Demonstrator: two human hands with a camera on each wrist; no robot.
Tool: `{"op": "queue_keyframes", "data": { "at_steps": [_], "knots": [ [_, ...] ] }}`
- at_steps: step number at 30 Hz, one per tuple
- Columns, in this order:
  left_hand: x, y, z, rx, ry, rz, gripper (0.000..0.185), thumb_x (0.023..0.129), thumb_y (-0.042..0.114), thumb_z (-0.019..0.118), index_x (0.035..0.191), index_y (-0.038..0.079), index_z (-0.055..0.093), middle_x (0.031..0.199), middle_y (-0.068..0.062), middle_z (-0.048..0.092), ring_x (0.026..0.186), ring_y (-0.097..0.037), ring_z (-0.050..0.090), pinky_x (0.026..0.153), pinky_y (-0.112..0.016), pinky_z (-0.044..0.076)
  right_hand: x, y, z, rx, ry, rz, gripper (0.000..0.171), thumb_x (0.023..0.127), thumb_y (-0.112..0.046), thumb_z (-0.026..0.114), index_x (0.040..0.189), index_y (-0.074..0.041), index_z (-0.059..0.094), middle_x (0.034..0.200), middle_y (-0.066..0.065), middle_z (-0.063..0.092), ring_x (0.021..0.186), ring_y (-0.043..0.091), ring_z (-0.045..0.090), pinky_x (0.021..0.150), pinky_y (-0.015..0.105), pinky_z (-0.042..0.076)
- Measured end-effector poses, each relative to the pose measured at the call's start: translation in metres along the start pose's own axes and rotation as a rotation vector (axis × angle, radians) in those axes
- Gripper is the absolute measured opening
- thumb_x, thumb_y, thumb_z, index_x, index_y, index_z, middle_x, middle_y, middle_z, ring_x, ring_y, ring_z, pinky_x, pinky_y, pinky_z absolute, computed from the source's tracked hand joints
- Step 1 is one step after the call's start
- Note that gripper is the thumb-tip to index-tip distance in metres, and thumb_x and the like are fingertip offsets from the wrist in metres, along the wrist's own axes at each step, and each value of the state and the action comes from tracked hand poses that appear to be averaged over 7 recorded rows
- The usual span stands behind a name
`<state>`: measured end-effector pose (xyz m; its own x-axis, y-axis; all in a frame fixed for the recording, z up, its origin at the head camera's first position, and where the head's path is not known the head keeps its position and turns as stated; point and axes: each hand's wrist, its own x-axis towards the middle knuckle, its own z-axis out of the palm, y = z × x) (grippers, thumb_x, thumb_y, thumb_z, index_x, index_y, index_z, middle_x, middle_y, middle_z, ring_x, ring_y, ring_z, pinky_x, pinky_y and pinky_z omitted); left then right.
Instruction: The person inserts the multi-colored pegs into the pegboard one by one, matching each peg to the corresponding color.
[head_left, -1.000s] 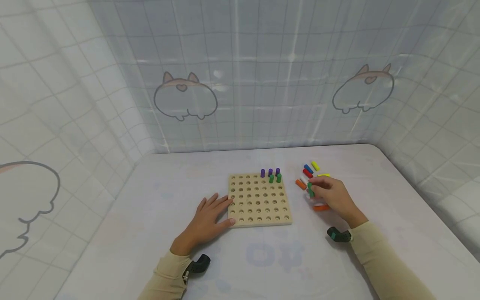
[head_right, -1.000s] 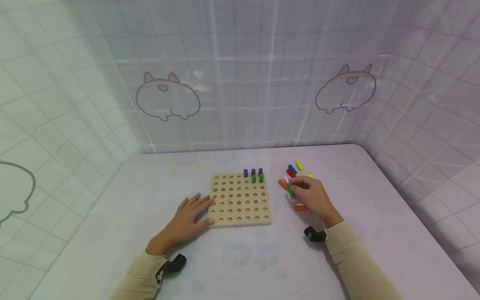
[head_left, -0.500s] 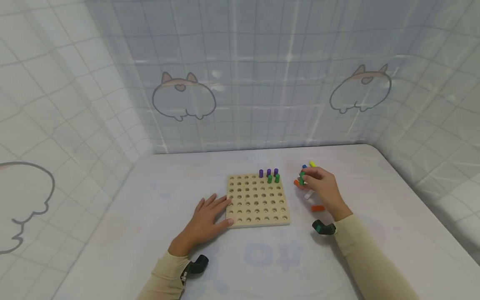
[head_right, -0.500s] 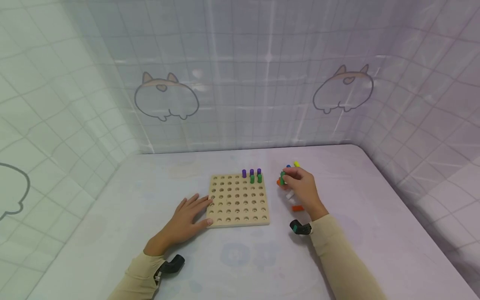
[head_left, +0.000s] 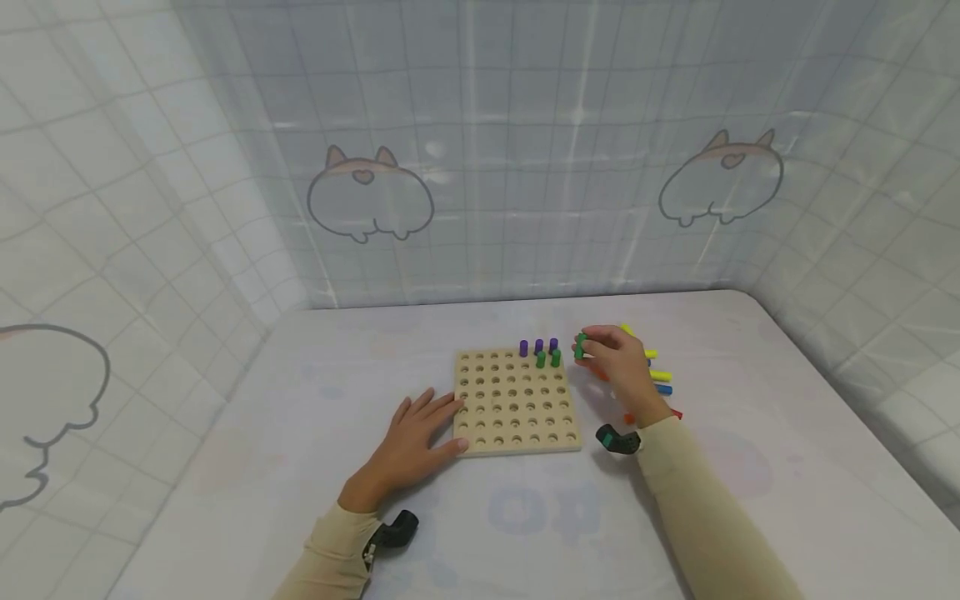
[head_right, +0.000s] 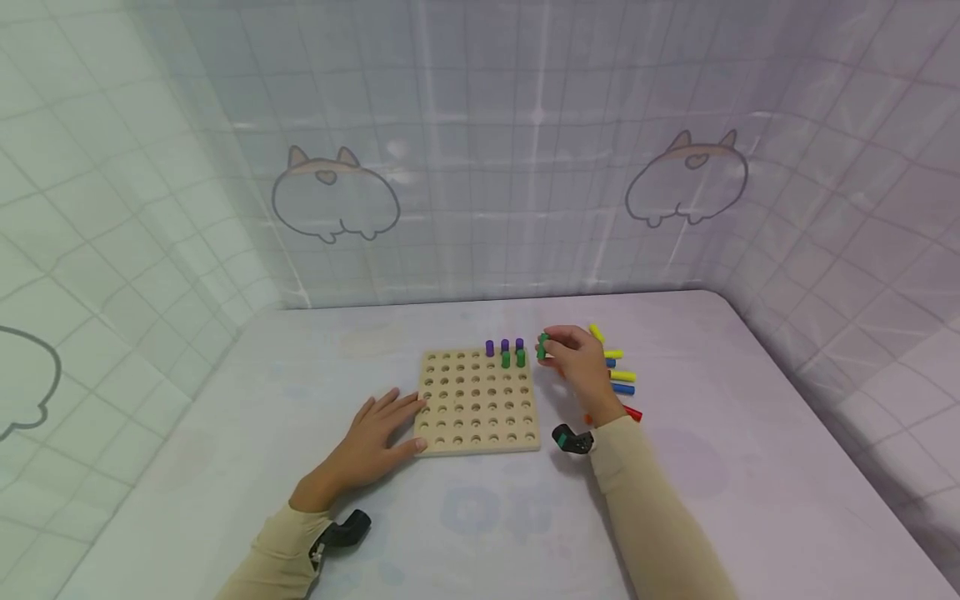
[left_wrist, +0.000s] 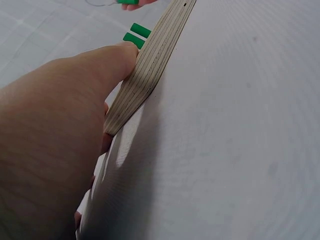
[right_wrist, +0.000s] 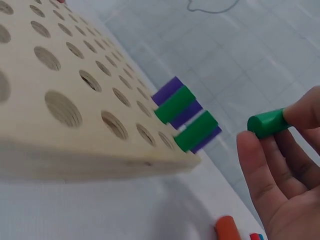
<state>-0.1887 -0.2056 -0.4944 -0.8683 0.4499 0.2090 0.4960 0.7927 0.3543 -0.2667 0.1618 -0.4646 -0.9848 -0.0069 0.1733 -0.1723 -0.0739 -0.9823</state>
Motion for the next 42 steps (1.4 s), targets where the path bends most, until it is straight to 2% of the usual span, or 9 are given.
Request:
{"op": "queue_keyframes", "data": {
  "at_steps": [5, 12, 19, 25, 30, 37, 42],
  "knots": [
    [0.0, -0.001, 0.002, 0.001, 0.006, 0.004, 0.071, 0.095, 0.064, 0.054, 0.153, 0.023, 0.045, 0.158, -0.001, 0.04, 0.151, -0.033, 0.02, 0.117, -0.063, 0.006, 0.005, 0.002, 0.011, 0.004, 0.009, -0.003, 0.032, 0.099, -0.015, 0.064, 0.127, 0.0, 0.058, 0.122, 0.018, 0.061, 0.107, 0.024, 0.065, 0.087, 0.034, 0.057],
    [0.0, -0.001, 0.001, -0.002, 0.006, -0.004, 0.071, 0.095, 0.064, 0.053, 0.154, 0.024, 0.045, 0.158, 0.0, 0.039, 0.151, -0.031, 0.019, 0.118, -0.061, 0.006, 0.009, 0.0, 0.022, -0.039, 0.02, -0.073, 0.029, 0.099, -0.009, 0.062, 0.127, -0.002, 0.06, 0.121, 0.021, 0.06, 0.104, 0.024, 0.064, 0.084, 0.03, 0.058],
    [0.001, 0.0, 0.0, 0.013, 0.011, 0.009, 0.071, 0.095, 0.064, 0.053, 0.153, 0.025, 0.045, 0.157, 0.0, 0.04, 0.151, -0.032, 0.02, 0.118, -0.062, 0.007, 0.01, -0.002, 0.028, -0.001, -0.043, -0.088, 0.03, 0.099, -0.009, 0.064, 0.126, 0.004, 0.06, 0.12, 0.024, 0.059, 0.107, 0.033, 0.063, 0.09, 0.037, 0.056],
    [0.0, 0.002, -0.002, 0.005, 0.0, 0.005, 0.071, 0.095, 0.064, 0.052, 0.153, 0.024, 0.045, 0.157, 0.0, 0.04, 0.151, -0.032, 0.02, 0.118, -0.062, 0.007, 0.011, -0.004, 0.035, 0.001, -0.04, -0.108, 0.031, 0.099, -0.009, 0.065, 0.126, 0.005, 0.06, 0.12, 0.026, 0.061, 0.105, 0.029, 0.065, 0.091, 0.04, 0.055],
    [0.0, 0.003, -0.002, 0.01, -0.001, -0.001, 0.071, 0.096, 0.064, 0.052, 0.153, 0.024, 0.044, 0.157, 0.0, 0.04, 0.151, -0.031, 0.02, 0.118, -0.062, 0.007, 0.011, -0.004, 0.043, -0.048, -0.017, -0.139, 0.029, 0.097, -0.006, 0.066, 0.126, 0.0, 0.062, 0.115, 0.02, 0.063, 0.098, 0.024, 0.066, 0.086, 0.032, 0.057],
    [0.0, 0.004, -0.004, 0.009, -0.007, -0.005, 0.071, 0.095, 0.062, 0.054, 0.154, 0.024, 0.044, 0.158, -0.001, 0.04, 0.151, -0.031, 0.02, 0.118, -0.062, 0.007, 0.013, -0.003, 0.049, -0.144, -0.01, -0.141, 0.024, 0.097, -0.012, 0.068, 0.121, -0.007, 0.067, 0.111, 0.012, 0.067, 0.098, 0.025, 0.066, 0.089, 0.04, 0.056],
    [0.0, 0.005, -0.004, 0.013, -0.01, -0.01, 0.071, 0.096, 0.063, 0.053, 0.154, 0.024, 0.044, 0.158, 0.0, 0.039, 0.151, -0.031, 0.019, 0.118, -0.061, 0.006, 0.014, -0.002, 0.049, -0.224, -0.004, -0.153, 0.022, 0.096, -0.015, 0.069, 0.118, -0.011, 0.069, 0.11, 0.007, 0.069, 0.101, 0.023, 0.064, 0.088, 0.034, 0.055]
  ]
}}
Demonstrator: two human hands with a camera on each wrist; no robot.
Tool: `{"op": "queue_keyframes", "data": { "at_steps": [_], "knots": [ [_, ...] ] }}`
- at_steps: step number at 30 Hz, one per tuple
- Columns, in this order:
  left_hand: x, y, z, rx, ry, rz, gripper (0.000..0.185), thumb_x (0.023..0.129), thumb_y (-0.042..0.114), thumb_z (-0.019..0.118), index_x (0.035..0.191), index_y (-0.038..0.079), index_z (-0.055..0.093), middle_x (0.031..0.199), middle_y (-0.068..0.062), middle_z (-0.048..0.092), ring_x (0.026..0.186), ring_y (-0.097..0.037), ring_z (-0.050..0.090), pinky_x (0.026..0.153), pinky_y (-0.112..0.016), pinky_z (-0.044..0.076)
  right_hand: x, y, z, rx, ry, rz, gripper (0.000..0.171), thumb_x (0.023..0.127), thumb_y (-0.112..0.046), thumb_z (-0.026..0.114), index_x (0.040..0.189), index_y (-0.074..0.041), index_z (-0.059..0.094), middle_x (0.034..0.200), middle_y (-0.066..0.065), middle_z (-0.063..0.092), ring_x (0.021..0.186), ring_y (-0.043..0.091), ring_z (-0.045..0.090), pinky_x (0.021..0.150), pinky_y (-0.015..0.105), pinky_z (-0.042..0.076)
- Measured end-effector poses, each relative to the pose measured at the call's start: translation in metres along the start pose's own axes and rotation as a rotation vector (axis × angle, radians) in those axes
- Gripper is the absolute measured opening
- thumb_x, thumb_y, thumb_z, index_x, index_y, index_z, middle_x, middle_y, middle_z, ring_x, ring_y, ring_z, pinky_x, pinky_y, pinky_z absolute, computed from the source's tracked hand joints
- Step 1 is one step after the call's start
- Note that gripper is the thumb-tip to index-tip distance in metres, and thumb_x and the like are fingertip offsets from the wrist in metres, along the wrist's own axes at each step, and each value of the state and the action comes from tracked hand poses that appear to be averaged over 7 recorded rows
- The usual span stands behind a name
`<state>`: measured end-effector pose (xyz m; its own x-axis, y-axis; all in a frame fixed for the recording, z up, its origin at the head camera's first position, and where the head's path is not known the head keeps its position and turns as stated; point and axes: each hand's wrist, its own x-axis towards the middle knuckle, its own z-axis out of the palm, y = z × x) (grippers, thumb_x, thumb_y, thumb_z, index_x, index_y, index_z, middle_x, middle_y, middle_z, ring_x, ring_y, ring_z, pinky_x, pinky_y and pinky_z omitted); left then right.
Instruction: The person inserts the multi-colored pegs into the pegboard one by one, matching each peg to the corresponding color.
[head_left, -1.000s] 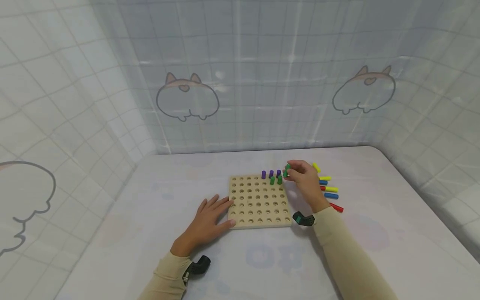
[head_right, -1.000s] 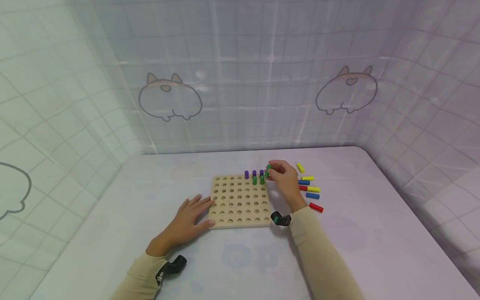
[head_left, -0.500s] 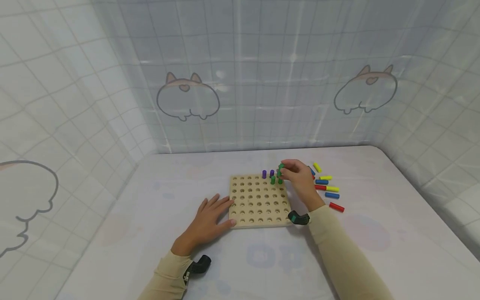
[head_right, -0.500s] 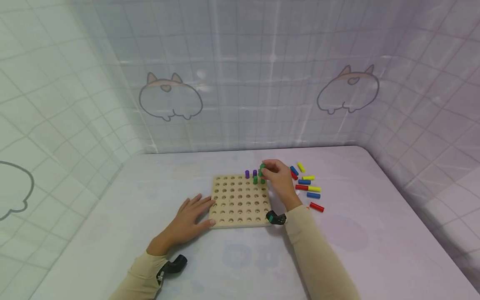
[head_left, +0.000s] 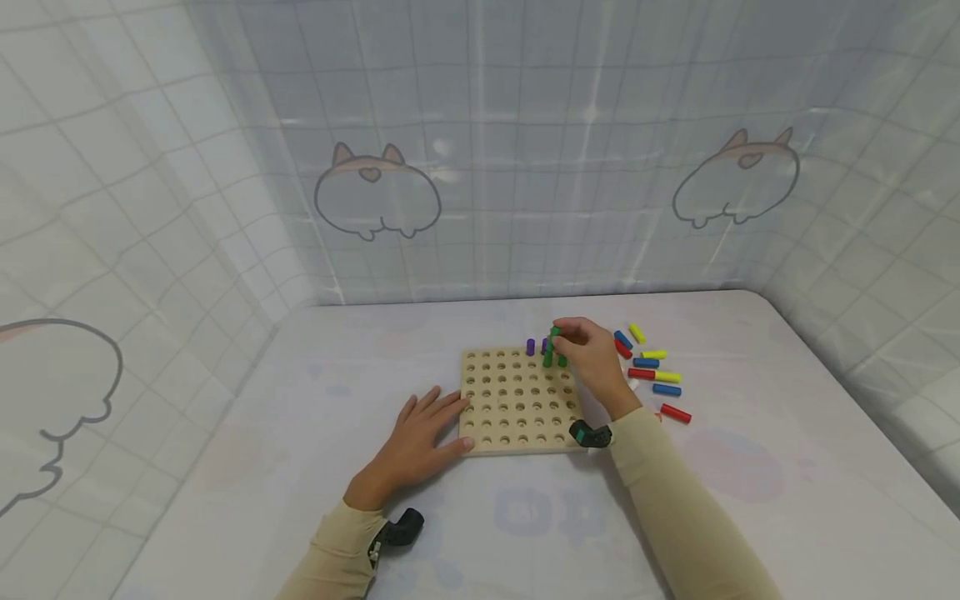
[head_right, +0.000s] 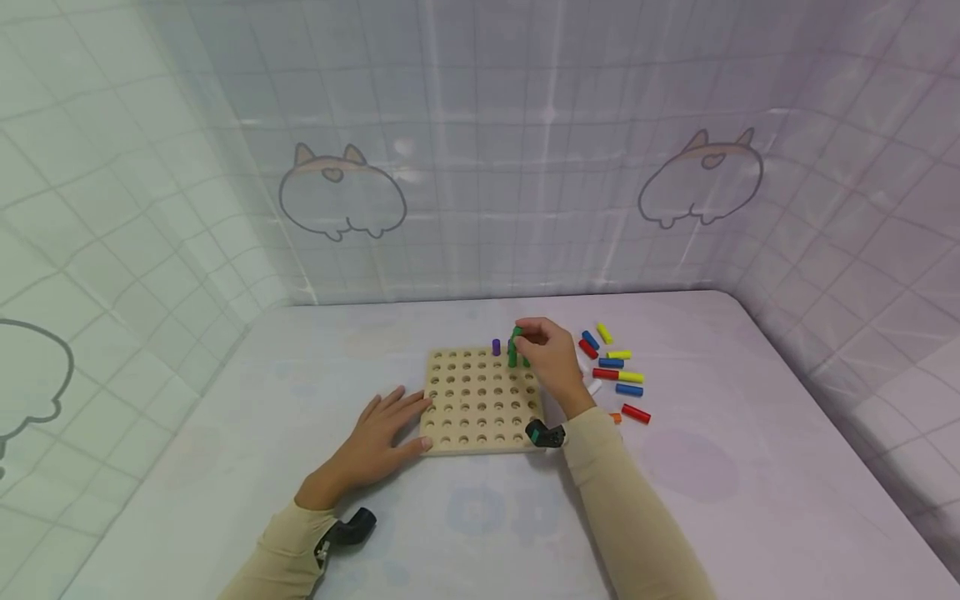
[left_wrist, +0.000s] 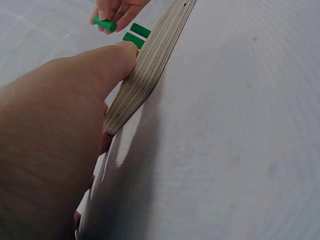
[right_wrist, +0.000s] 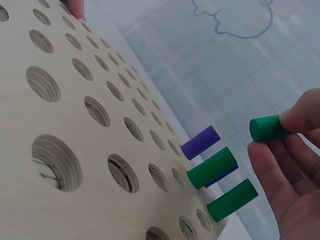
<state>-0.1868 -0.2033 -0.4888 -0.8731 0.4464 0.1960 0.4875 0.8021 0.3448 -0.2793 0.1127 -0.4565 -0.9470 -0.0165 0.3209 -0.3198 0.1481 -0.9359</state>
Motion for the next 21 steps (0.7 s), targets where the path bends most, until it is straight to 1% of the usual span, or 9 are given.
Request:
{"op": "queue_keyframes", "data": {
  "at_steps": [3, 7, 10, 13, 18, 21],
  "knots": [
    [0.0, -0.001, 0.001, -0.003, 0.002, 0.002, 0.071, 0.096, 0.063, 0.053, 0.154, 0.024, 0.044, 0.158, 0.0, 0.039, 0.151, -0.031, 0.019, 0.118, -0.061, 0.006, 0.001, 0.002, 0.001, -0.05, 0.002, -0.012, 0.025, 0.097, -0.017, 0.069, 0.12, -0.009, 0.069, 0.112, 0.005, 0.069, 0.103, 0.021, 0.063, 0.087, 0.03, 0.054],
    [-0.001, -0.003, 0.002, -0.01, -0.004, 0.002, 0.071, 0.096, 0.063, 0.053, 0.154, 0.024, 0.043, 0.158, 0.0, 0.039, 0.151, -0.031, 0.018, 0.119, -0.06, 0.005, 0.001, 0.0, 0.004, -0.084, -0.007, -0.031, 0.028, 0.097, -0.016, 0.068, 0.123, -0.005, 0.068, 0.114, 0.007, 0.068, 0.106, 0.022, 0.063, 0.091, 0.035, 0.053],
    [-0.001, -0.003, 0.003, -0.006, -0.003, 0.003, 0.071, 0.095, 0.064, 0.052, 0.154, 0.025, 0.043, 0.158, 0.0, 0.039, 0.151, -0.03, 0.018, 0.119, -0.059, 0.005, 0.001, -0.004, 0.006, -0.107, -0.017, -0.043, 0.028, 0.096, -0.014, 0.068, 0.124, -0.007, 0.068, 0.115, 0.008, 0.068, 0.107, 0.022, 0.062, 0.094, 0.041, 0.052],
    [0.0, -0.004, 0.003, 0.0, 0.007, 0.005, 0.071, 0.095, 0.065, 0.052, 0.154, 0.025, 0.043, 0.158, 0.001, 0.039, 0.151, -0.03, 0.019, 0.119, -0.059, 0.006, 0.001, -0.006, 0.007, -0.148, -0.031, -0.051, 0.029, 0.096, -0.013, 0.067, 0.125, -0.009, 0.067, 0.116, 0.007, 0.067, 0.108, 0.022, 0.062, 0.097, 0.042, 0.051],
    [0.0, -0.004, 0.003, -0.004, 0.016, 0.007, 0.071, 0.095, 0.064, 0.053, 0.154, 0.025, 0.044, 0.158, 0.001, 0.04, 0.151, -0.03, 0.019, 0.119, -0.059, 0.005, 0.002, -0.009, 0.011, -0.227, -0.057, -0.047, 0.031, 0.095, -0.013, 0.068, 0.125, -0.006, 0.067, 0.112, 0.007, 0.067, 0.104, 0.023, 0.062, 0.093, 0.043, 0.052],
    [-0.001, -0.006, 0.004, -0.007, 0.017, 0.007, 0.071, 0.095, 0.064, 0.053, 0.154, 0.025, 0.044, 0.157, 0.0, 0.04, 0.151, -0.03, 0.019, 0.119, -0.06, 0.005, 0.003, -0.007, 0.014, -0.267, -0.064, -0.046, 0.03, 0.095, -0.013, 0.069, 0.124, -0.007, 0.067, 0.109, 0.007, 0.067, 0.101, 0.023, 0.062, 0.089, 0.042, 0.053]
  ]
}}
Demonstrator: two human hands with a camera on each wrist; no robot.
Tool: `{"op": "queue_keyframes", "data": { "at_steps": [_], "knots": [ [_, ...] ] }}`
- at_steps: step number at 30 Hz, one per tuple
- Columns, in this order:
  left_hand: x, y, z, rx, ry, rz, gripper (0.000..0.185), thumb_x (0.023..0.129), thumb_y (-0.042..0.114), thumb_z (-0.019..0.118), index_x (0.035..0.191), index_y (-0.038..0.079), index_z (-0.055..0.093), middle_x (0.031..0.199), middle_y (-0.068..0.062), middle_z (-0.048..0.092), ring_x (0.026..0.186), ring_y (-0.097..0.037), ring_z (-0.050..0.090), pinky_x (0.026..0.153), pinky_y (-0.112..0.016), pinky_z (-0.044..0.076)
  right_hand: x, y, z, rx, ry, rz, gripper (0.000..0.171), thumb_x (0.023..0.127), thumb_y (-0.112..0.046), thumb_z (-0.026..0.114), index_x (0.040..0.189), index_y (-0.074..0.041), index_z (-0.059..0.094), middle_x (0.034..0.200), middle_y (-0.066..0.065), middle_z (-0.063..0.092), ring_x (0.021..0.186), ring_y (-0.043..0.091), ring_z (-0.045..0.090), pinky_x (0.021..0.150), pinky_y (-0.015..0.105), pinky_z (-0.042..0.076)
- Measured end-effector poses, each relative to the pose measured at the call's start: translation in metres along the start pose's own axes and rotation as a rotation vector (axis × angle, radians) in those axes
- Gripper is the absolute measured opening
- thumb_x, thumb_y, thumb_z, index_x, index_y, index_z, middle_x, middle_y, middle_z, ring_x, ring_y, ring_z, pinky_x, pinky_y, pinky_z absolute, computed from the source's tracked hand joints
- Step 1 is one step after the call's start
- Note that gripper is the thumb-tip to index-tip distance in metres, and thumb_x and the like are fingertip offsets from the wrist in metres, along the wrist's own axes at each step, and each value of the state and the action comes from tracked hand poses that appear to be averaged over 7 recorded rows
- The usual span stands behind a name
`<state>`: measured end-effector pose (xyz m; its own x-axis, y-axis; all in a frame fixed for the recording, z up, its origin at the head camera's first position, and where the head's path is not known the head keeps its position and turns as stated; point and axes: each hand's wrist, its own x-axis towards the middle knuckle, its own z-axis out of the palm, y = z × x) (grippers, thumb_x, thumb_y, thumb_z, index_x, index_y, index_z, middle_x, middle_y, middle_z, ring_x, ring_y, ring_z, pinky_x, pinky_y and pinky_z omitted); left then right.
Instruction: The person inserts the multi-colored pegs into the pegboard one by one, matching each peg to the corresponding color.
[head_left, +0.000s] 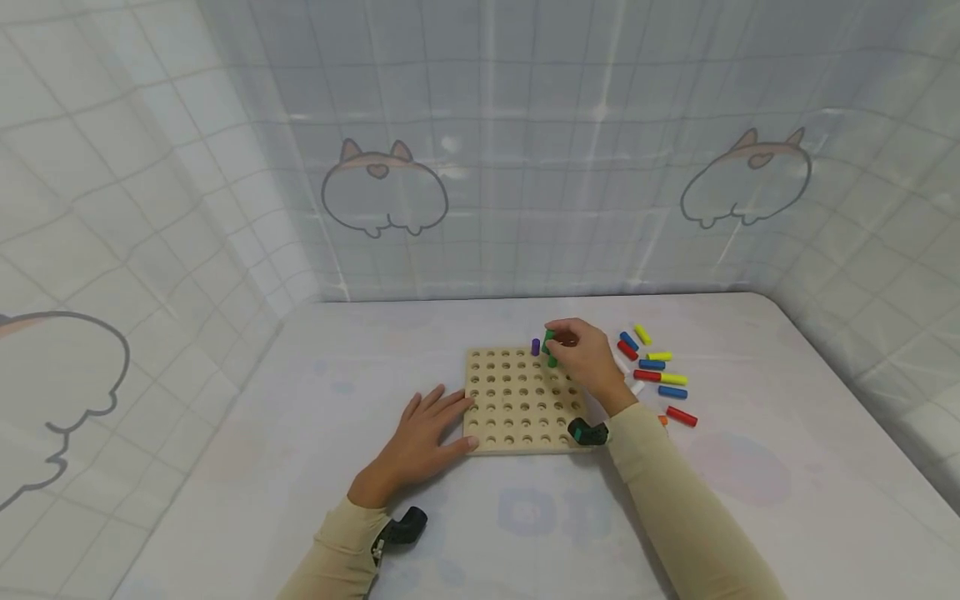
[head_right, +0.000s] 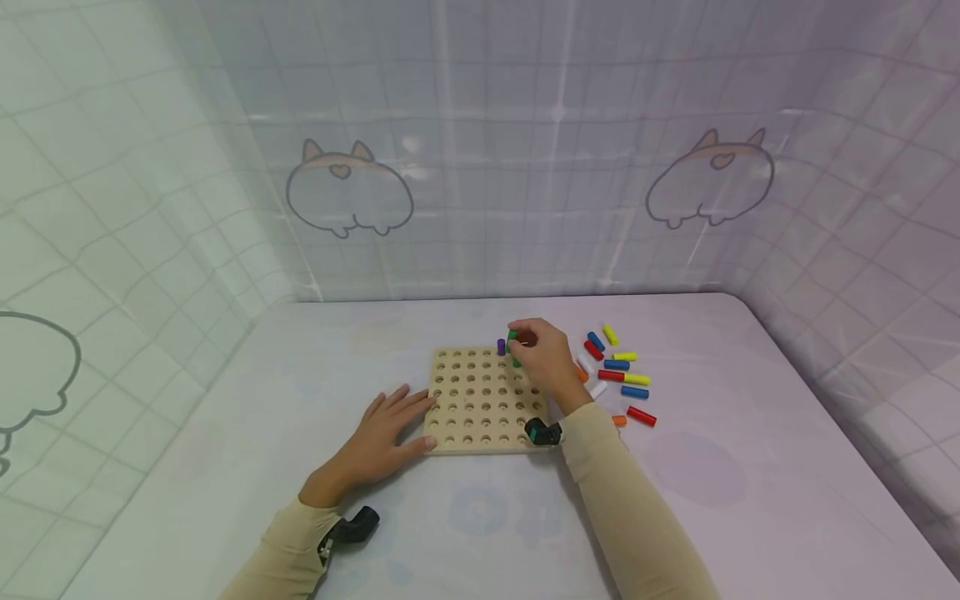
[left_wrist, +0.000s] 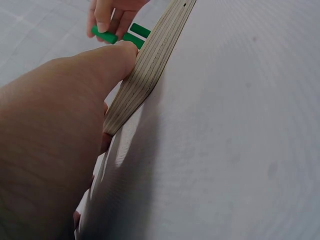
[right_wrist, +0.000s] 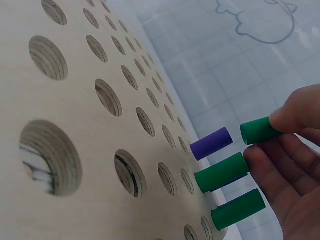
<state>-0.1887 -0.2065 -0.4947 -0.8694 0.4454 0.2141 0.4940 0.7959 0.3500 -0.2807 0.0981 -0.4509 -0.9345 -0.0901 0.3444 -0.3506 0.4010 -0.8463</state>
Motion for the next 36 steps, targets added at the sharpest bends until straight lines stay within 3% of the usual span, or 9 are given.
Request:
{"op": "queue_keyframes", "data": {
  "at_steps": [17, 23, 36],
  "knots": [
    [0.001, 0.002, -0.001, 0.005, -0.02, -0.022, 0.072, 0.095, 0.064, 0.053, 0.154, 0.025, 0.043, 0.158, 0.002, 0.039, 0.152, -0.028, 0.018, 0.119, -0.058, 0.004, 0.005, 0.0, -0.001, -0.076, -0.081, -0.06, 0.031, 0.096, -0.013, 0.068, 0.126, -0.004, 0.066, 0.112, 0.007, 0.067, 0.103, 0.024, 0.064, 0.09, 0.041, 0.055],
    [0.002, 0.002, -0.001, 0.007, -0.013, -0.014, 0.071, 0.095, 0.064, 0.053, 0.154, 0.025, 0.044, 0.158, 0.001, 0.04, 0.151, -0.028, 0.019, 0.119, -0.059, 0.005, 0.007, 0.003, 0.001, -0.13, -0.069, -0.11, 0.027, 0.096, -0.012, 0.068, 0.122, -0.007, 0.068, 0.111, 0.007, 0.068, 0.101, 0.022, 0.066, 0.089, 0.04, 0.056],
    [0.003, 0.006, -0.006, -0.004, -0.035, -0.026, 0.071, 0.095, 0.062, 0.054, 0.154, 0.024, 0.043, 0.158, 0.0, 0.039, 0.151, -0.029, 0.018, 0.119, -0.058, 0.004, 0.011, 0.007, 0.002, -0.146, -0.117, -0.154, 0.027, 0.095, -0.01, 0.069, 0.121, -0.003, 0.068, 0.11, 0.007, 0.067, 0.098, 0.021, 0.067, 0.086, 0.039, 0.056]
  ]
}}
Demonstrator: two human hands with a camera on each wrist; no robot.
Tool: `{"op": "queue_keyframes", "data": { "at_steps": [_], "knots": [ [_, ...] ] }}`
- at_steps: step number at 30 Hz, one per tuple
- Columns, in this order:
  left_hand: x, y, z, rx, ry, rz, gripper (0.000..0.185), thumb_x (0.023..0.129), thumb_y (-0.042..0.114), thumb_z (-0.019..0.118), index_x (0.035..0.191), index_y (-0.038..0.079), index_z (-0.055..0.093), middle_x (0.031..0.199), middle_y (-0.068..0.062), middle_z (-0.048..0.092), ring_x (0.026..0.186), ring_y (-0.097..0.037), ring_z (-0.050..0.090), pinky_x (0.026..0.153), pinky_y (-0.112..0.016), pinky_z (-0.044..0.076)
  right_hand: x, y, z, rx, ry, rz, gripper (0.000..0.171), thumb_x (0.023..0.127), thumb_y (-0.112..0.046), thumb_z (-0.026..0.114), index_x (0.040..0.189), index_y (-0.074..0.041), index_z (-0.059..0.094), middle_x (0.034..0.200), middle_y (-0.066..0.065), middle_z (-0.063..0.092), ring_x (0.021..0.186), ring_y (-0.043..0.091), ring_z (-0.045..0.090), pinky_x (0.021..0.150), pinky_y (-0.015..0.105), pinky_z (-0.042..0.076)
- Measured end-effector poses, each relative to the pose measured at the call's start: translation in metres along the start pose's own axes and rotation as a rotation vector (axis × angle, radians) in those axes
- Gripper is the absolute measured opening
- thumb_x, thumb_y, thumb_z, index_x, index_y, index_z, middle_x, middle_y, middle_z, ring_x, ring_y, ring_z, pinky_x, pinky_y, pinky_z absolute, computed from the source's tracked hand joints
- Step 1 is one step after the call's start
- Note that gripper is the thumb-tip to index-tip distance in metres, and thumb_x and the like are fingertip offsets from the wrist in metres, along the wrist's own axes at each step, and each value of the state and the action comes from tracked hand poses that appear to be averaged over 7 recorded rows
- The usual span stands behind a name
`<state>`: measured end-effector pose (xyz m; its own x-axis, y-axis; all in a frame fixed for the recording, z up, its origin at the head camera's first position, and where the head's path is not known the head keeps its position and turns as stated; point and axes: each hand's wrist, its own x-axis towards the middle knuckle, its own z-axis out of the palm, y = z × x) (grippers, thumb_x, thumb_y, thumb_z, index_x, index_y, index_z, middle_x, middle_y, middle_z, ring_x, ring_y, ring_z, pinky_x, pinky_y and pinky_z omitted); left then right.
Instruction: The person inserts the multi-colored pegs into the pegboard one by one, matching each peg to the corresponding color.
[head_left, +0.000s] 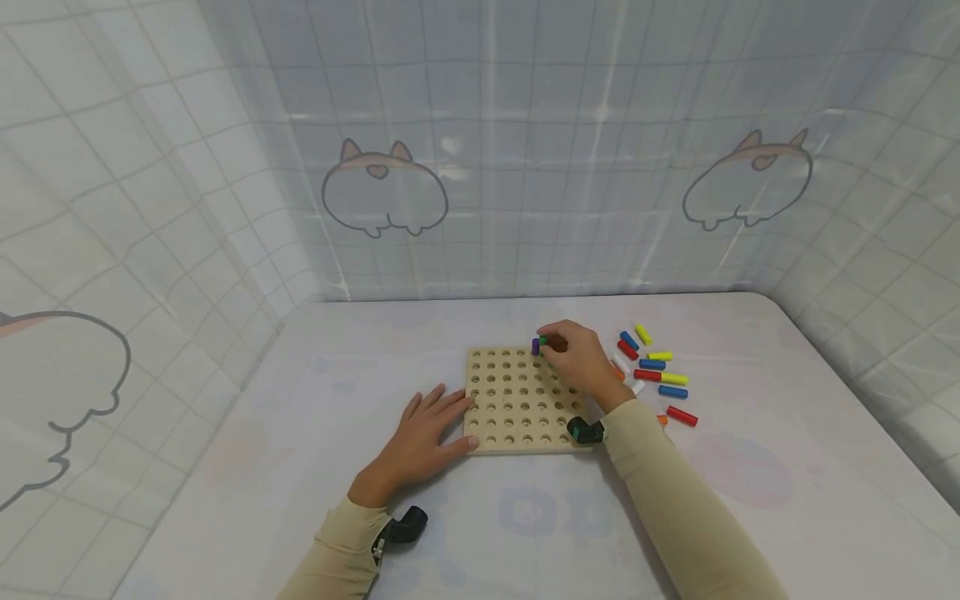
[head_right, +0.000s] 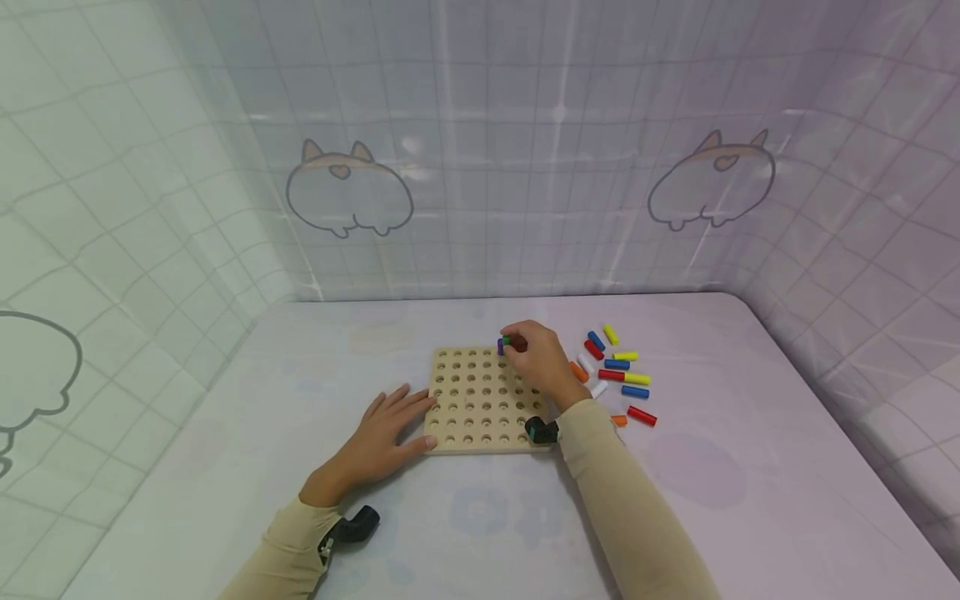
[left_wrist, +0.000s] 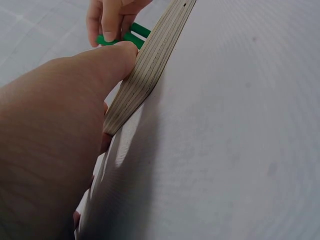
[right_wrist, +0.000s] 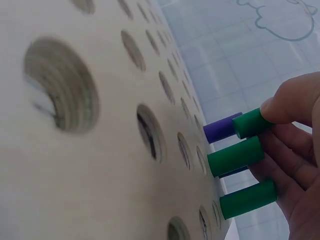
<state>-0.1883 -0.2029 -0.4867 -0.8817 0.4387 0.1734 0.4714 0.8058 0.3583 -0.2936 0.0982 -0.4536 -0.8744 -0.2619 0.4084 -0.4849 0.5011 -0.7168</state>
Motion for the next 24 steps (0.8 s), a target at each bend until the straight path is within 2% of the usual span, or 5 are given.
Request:
{"op": "queue_keyframes", "data": {
  "at_steps": [6, 14, 24],
  "knots": [
    [0.0007, -0.0018, 0.0019, 0.003, 0.003, -0.001, 0.072, 0.095, 0.064, 0.053, 0.154, 0.025, 0.043, 0.158, 0.002, 0.039, 0.152, -0.028, 0.017, 0.119, -0.058, 0.004, 0.002, 0.0018, 0.0012, -0.005, -0.042, -0.014, 0.024, 0.094, -0.008, 0.069, 0.118, -0.003, 0.069, 0.108, 0.005, 0.067, 0.096, 0.02, 0.067, 0.084, 0.038, 0.057],
    [0.0004, -0.0032, 0.0033, 0.003, 0.013, 0.005, 0.072, 0.095, 0.064, 0.053, 0.154, 0.025, 0.043, 0.158, 0.001, 0.039, 0.151, -0.029, 0.019, 0.119, -0.058, 0.005, 0.0015, 0.0054, 0.005, -0.032, -0.049, -0.035, 0.025, 0.094, -0.012, 0.069, 0.118, -0.005, 0.069, 0.106, 0.003, 0.068, 0.095, 0.019, 0.066, 0.083, 0.04, 0.056],
    [0.0002, -0.0037, 0.0047, 0.013, 0.015, 0.011, 0.072, 0.095, 0.065, 0.052, 0.154, 0.025, 0.043, 0.158, 0.001, 0.039, 0.151, -0.029, 0.018, 0.119, -0.058, 0.005, -0.0025, 0.0058, 0.0073, -0.068, -0.076, 0.036, 0.024, 0.096, -0.016, 0.069, 0.118, -0.009, 0.07, 0.106, 0.001, 0.07, 0.097, 0.018, 0.065, 0.086, 0.041, 0.055]
  ]
}}
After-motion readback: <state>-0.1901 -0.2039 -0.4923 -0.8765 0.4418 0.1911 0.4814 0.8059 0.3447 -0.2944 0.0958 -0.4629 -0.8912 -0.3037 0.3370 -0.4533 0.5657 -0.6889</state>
